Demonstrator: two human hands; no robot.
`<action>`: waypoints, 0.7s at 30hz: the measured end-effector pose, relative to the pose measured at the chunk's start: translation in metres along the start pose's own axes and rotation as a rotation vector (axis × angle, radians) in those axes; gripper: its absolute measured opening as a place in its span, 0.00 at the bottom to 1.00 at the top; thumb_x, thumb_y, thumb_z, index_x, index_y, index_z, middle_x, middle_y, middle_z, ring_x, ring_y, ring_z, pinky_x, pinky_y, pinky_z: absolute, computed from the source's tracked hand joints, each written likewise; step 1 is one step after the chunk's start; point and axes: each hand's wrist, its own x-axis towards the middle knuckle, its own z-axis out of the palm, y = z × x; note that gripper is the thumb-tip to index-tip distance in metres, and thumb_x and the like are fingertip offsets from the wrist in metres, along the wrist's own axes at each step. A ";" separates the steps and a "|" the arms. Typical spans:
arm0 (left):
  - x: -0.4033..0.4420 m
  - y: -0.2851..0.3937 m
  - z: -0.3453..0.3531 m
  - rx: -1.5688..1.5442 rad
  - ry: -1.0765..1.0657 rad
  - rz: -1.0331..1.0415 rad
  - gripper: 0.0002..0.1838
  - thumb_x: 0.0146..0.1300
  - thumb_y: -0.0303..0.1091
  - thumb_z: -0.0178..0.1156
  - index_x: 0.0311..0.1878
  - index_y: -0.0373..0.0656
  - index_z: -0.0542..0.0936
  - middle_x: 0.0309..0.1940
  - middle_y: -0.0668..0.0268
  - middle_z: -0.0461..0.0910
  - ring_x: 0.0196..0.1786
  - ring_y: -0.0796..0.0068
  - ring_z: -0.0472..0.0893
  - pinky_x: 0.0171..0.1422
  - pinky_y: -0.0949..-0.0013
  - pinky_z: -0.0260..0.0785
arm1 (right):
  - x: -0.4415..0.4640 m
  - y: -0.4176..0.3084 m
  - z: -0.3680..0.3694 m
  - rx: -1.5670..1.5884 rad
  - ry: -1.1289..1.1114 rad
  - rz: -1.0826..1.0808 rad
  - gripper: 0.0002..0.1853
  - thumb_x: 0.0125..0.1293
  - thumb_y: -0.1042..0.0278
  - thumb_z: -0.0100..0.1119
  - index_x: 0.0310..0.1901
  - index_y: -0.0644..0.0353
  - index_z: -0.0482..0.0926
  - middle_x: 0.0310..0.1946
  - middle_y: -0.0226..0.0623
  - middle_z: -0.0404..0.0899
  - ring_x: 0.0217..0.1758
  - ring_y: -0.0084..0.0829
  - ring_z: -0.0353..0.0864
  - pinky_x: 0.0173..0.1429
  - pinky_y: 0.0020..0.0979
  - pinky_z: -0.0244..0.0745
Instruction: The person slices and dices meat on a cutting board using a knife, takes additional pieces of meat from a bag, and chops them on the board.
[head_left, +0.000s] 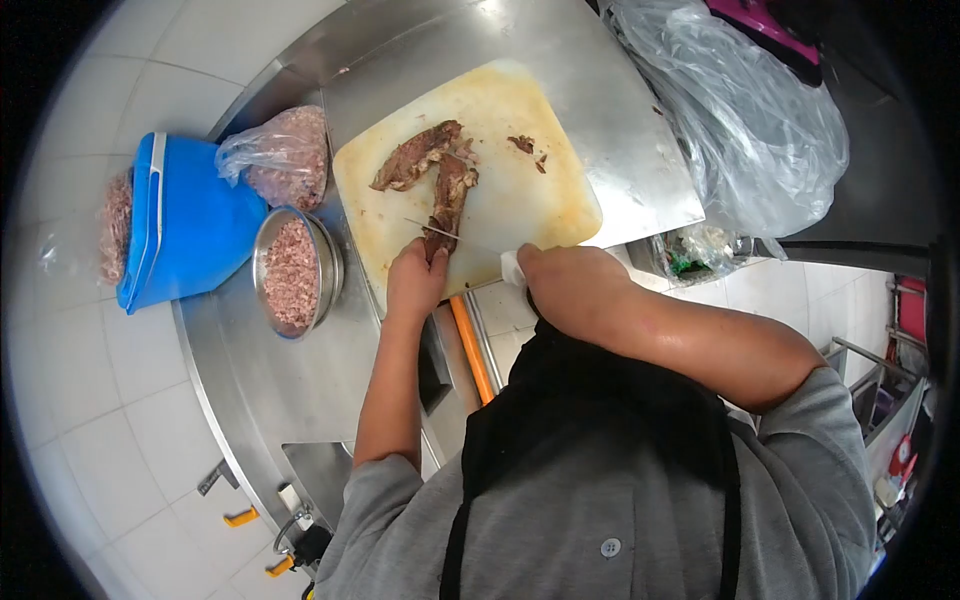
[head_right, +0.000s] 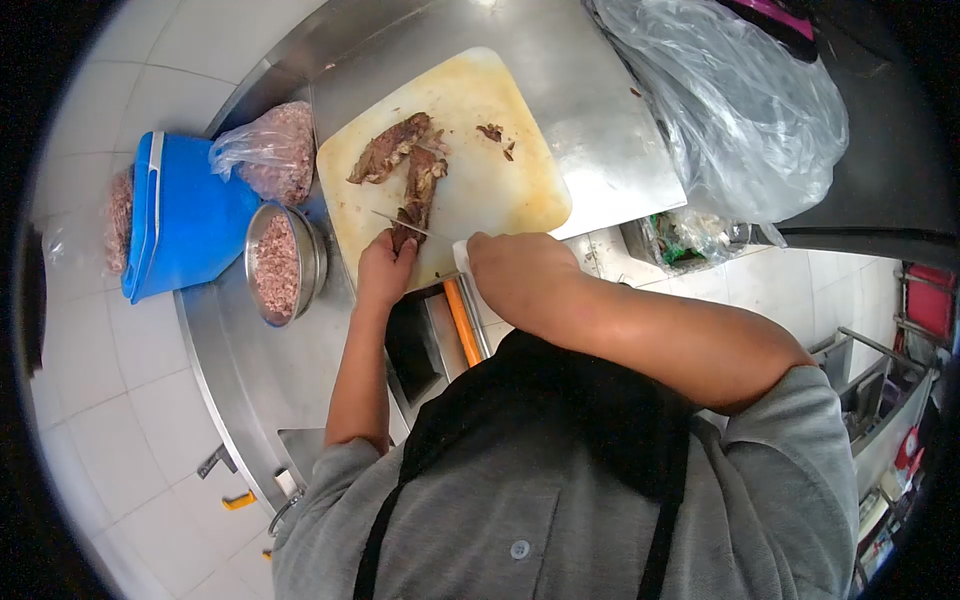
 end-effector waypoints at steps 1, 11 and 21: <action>-0.001 0.004 0.000 0.094 -0.004 0.023 0.14 0.68 0.38 0.60 0.42 0.33 0.79 0.38 0.42 0.83 0.42 0.38 0.82 0.48 0.45 0.74 | 0.000 0.001 -0.001 -0.033 -0.013 -0.011 0.10 0.70 0.72 0.49 0.47 0.67 0.77 0.37 0.53 0.87 0.40 0.51 0.89 0.44 0.47 0.84; -0.005 -0.002 -0.002 0.059 -0.013 0.021 0.14 0.69 0.37 0.61 0.44 0.34 0.79 0.39 0.44 0.83 0.44 0.41 0.82 0.49 0.50 0.74 | 0.032 0.002 0.009 0.105 0.063 -0.020 0.13 0.69 0.74 0.48 0.52 0.66 0.76 0.40 0.54 0.86 0.46 0.53 0.87 0.51 0.50 0.80; 0.007 -0.025 -0.013 -0.204 -0.053 0.062 0.15 0.69 0.38 0.63 0.50 0.36 0.81 0.42 0.45 0.83 0.48 0.46 0.82 0.55 0.57 0.74 | 0.016 0.029 -0.041 0.471 -0.220 0.374 0.15 0.68 0.70 0.54 0.54 0.66 0.78 0.43 0.56 0.85 0.48 0.53 0.86 0.53 0.49 0.80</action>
